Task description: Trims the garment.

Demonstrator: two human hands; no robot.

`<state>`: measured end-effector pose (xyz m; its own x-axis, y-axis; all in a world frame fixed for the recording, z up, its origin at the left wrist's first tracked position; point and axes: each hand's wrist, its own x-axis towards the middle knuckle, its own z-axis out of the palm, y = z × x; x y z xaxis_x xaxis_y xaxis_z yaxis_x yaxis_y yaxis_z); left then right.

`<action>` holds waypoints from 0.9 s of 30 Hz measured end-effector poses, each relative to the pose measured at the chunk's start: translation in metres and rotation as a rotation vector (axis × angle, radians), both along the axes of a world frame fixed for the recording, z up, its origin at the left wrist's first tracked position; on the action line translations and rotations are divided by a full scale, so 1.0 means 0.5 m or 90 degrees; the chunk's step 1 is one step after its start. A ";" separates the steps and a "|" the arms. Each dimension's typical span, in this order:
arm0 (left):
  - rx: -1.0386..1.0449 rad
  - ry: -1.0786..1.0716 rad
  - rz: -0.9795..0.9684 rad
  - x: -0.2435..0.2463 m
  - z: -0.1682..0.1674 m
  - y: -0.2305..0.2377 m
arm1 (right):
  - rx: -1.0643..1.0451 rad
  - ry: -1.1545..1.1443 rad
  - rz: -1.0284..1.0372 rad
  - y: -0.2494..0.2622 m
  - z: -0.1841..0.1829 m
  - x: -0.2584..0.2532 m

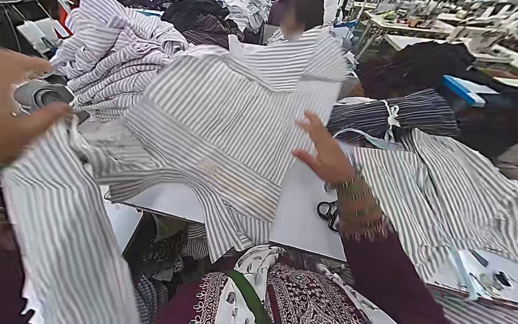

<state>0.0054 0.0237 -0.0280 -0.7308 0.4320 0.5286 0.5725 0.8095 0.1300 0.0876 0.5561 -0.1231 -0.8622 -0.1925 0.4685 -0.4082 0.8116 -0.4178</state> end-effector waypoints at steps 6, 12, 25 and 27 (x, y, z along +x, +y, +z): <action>-0.262 -0.366 -0.456 0.064 -0.274 0.450 | -0.004 -0.248 -0.233 0.068 -0.267 0.220; -0.238 -0.421 -0.419 0.092 -0.507 0.688 | 0.045 -0.119 -0.373 0.044 -0.388 0.271; -0.213 -0.461 -0.139 -0.142 -0.480 0.657 | 0.028 -0.069 -0.428 0.036 -0.397 0.271; -0.203 -0.456 -0.135 -0.169 -0.484 0.665 | 0.028 -0.073 -0.430 0.036 -0.394 0.269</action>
<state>-0.0793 0.3562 -0.2699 -0.7305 0.6503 -0.2083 0.5833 0.7529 0.3049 0.2223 0.5739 -0.3201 -0.8432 0.3886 0.3715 0.2387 0.8898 -0.3890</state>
